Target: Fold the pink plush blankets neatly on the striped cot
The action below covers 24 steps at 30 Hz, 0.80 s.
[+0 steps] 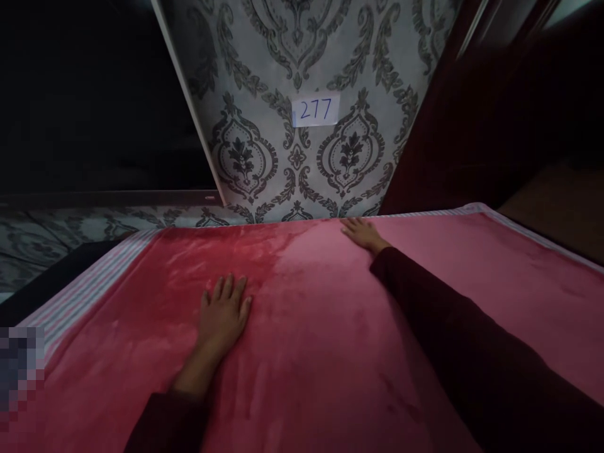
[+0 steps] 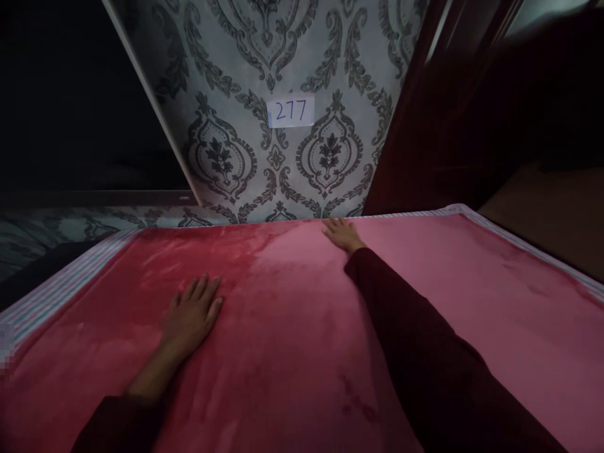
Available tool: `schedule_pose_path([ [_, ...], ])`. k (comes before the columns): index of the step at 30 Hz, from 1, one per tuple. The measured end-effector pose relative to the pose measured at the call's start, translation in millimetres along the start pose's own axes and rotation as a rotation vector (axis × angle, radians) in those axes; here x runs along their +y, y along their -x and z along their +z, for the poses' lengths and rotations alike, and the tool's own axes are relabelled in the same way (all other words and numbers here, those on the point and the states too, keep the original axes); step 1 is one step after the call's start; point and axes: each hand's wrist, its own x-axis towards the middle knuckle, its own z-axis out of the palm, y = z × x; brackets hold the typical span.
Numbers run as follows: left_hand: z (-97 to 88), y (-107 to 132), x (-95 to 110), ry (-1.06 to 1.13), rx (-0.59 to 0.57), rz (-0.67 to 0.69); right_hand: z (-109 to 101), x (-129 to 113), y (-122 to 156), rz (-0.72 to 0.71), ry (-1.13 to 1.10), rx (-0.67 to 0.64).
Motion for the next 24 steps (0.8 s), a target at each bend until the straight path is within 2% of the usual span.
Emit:
schedule_pose_path([
  [2, 1.2, -1.1, -0.4, 0.016, 0.009, -0.004, -0.5, 36.2, -0.7, 0.175, -0.011, 0.007],
  [4, 2.7, -1.3, 0.4, 0.043, 0.022, -0.007, -3.1, 55.5, 0.9, 0.311, -0.020, 0.010],
  [6, 3.5, -0.6, 1.8, 0.080, 0.039, -0.006, -7.8, 50.2, 3.0, 0.396, -0.029, 0.043],
  [7, 3.4, -0.2, 2.2, 0.102, 0.049, -0.005, -10.1, 37.1, 5.3, 0.382, -0.039, 0.077],
  [8, 2.8, 0.1, 2.2, 0.127, 0.063, -0.011, -11.5, 17.1, 9.6, 0.310, -0.057, 0.113],
  [9, 1.9, 0.4, 1.6, 0.153, 0.080, -0.023, -11.7, -8.8, 16.8, 0.182, -0.083, 0.149],
  [10, 0.5, 0.7, 0.4, 0.179, 0.101, -0.041, -10.5, -39.1, 27.8, -0.013, -0.122, 0.161],
  [13, -5.5, 1.4, -7.3, 0.244, 0.191, -0.121, 1.1, -138.4, 79.9, -0.689, -0.252, 0.125],
  [15, -9.7, 1.9, -13.6, 0.269, 0.254, -0.184, 11.6, -193.9, 116.1, -1.088, -0.275, 0.053],
  [17, -12.5, 2.2, -18.5, 0.281, 0.301, -0.245, 19.9, -230.2, 134.4, -1.275, -0.269, -0.028],
  [18, -13.0, 2.3, -19.9, 0.282, 0.310, -0.267, 22.1, -240.3, 133.2, -1.306, -0.247, -0.060],
  [20, -11.6, 2.4, -20.7, 0.270, 0.290, -0.289, 22.1, -245.1, 109.5, -1.243, -0.181, -0.085],
  [22, -7.7, 2.5, -19.5, 0.241, 0.222, -0.279, 17.4, -231.4, 66.0, -1.061, -0.106, -0.062],
  [24, -3.2, 2.6, -17.6, 0.200, 0.126, -0.255, 11.2, -202.5, 18.6, -0.809, -0.054, -0.024],
])
